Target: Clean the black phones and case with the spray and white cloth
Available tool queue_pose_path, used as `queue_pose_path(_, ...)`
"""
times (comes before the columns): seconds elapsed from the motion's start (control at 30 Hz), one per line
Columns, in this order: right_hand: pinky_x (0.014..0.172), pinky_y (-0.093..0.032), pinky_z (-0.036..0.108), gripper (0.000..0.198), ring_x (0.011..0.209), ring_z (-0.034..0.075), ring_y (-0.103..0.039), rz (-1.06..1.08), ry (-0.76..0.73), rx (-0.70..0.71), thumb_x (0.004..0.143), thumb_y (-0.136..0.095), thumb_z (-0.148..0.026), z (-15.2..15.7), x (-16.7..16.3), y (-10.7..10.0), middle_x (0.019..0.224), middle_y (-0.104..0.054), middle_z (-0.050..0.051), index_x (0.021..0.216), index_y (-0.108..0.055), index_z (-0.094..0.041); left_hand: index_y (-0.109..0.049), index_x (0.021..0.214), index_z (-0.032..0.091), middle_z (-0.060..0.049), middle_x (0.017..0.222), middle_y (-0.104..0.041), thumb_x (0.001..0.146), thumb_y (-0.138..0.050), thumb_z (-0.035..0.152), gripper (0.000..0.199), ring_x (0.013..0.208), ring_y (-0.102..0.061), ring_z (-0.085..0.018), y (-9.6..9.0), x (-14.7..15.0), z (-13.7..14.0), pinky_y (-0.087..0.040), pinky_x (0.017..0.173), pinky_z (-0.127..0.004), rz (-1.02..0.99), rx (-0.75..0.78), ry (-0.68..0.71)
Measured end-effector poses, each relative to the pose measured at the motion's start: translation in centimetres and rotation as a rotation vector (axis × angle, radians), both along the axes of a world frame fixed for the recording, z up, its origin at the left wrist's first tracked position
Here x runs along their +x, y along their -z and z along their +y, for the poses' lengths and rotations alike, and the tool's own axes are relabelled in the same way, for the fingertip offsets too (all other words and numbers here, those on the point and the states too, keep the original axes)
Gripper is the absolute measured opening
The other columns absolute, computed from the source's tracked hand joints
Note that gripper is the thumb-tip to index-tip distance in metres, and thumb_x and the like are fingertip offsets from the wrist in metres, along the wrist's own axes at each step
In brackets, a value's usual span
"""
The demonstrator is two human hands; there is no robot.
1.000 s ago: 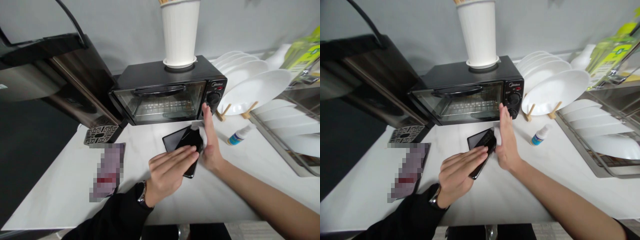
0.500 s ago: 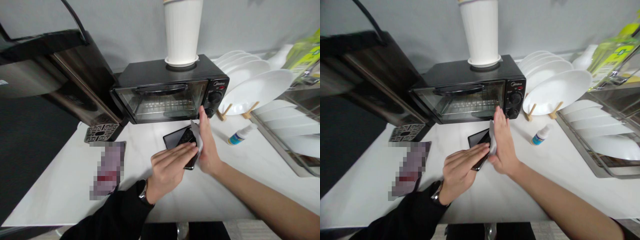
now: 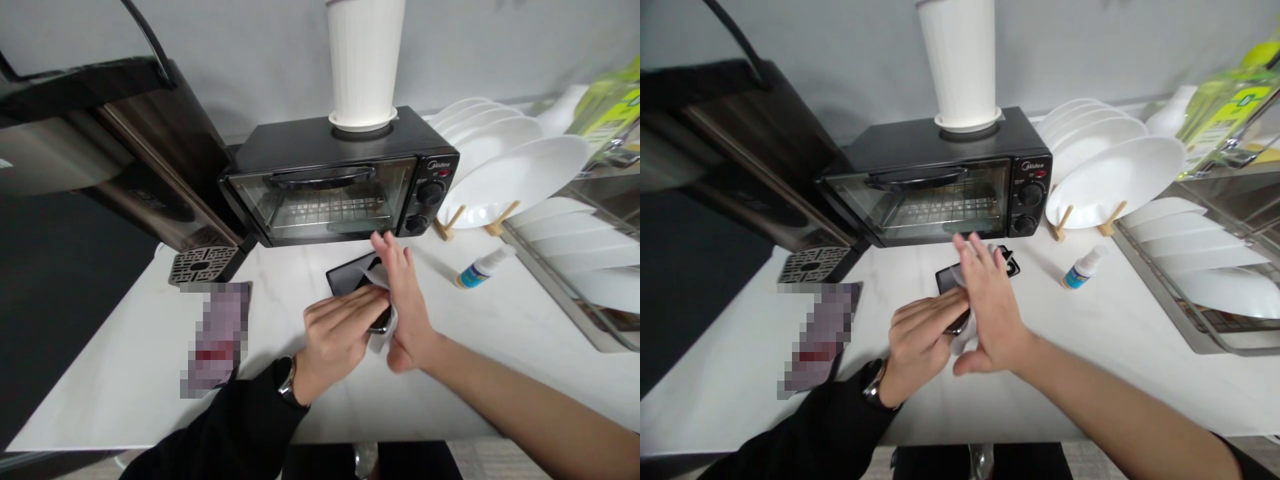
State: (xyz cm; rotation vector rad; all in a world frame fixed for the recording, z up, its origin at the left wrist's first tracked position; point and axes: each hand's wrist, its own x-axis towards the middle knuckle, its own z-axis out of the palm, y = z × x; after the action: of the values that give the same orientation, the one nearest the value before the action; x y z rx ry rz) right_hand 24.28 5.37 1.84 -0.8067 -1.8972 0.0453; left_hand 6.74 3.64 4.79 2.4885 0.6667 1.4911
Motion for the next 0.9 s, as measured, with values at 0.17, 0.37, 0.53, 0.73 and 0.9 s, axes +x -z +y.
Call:
queue_pose_path(0.17, 0.132, -0.019, 0.062, 0.091, 0.161, 0.036, -0.028, 0.073, 0.043, -0.003, 0.097, -0.011, -0.083, 0.6, 0.5, -0.1, 0.178, -0.023, 0.003, 0.172, -0.008, -0.031, -0.070, 0.131, 0.016, -0.007, 0.127, -0.078, 0.093, -0.054, -0.004, 0.045, 0.118, -0.075, -0.019, -0.1, 0.0, -0.1, -0.064, 0.099, -0.029, -0.008, 0.034, 0.023)
queue_pose_path(0.37, 0.130, -0.022, 0.065, 0.093, 0.161, 0.037, -0.028, 0.097, 0.024, -0.041, 0.097, -0.012, -0.083, 0.8, 0.6, -0.1, 0.177, -0.023, 0.007, 0.172, -0.010, -0.028, -0.071, 0.123, 0.015, -0.006, 0.117, -0.082, 0.094, -0.053, -0.003, 0.038, 0.113, -0.077, -0.017, -0.2, 0.5, 0.2, -0.065, 0.094, -0.027, 0.024, 0.054, 0.003)
queue_pose_path(0.53, 0.130, -0.025, 0.060, 0.089, 0.156, 0.033, -0.040, -0.044, -0.056, 0.140, 0.097, -0.014, -0.085, -0.4, 0.4, -0.6, 0.172, -0.037, 0.002, 0.170, -0.018, -0.034, -0.072, 0.111, 0.017, -0.004, 0.103, -0.084, 0.096, -0.051, 0.000, 0.031, 0.101, -0.081, -0.016, -0.2, 0.5, 0.0, -0.066, 0.087, -0.025, 0.044, 0.031, 0.012)
queue_pose_path(0.73, 0.128, -0.019, 0.069, 0.089, 0.156, 0.038, -0.038, 0.170, 0.149, -0.102, 0.100, -0.002, -0.078, 1.1, 1.2, -0.5, 0.166, -0.047, 0.008, 0.163, -0.040, -0.029, -0.069, 0.129, 0.012, -0.008, 0.126, -0.078, 0.096, -0.055, -0.003, 0.039, 0.122, -0.074, -0.017, -0.3, 0.3, -0.2, -0.063, 0.099, -0.026, 0.012, 0.072, 0.046)
queue_pose_path(0.9, 0.131, -0.024, 0.059, 0.099, 0.155, 0.034, -0.041, 0.028, -0.048, 0.108, 0.093, -0.009, -0.089, -1.0, -0.4, -0.1, 0.171, -0.038, 0.006, 0.170, -0.021, -0.028, -0.073, 0.117, 0.016, -0.006, 0.117, -0.082, 0.094, -0.051, -0.002, 0.036, 0.111, -0.078, -0.018, 0.2, 0.5, -0.1, -0.066, 0.092, -0.027, 0.008, 0.002, 0.018)
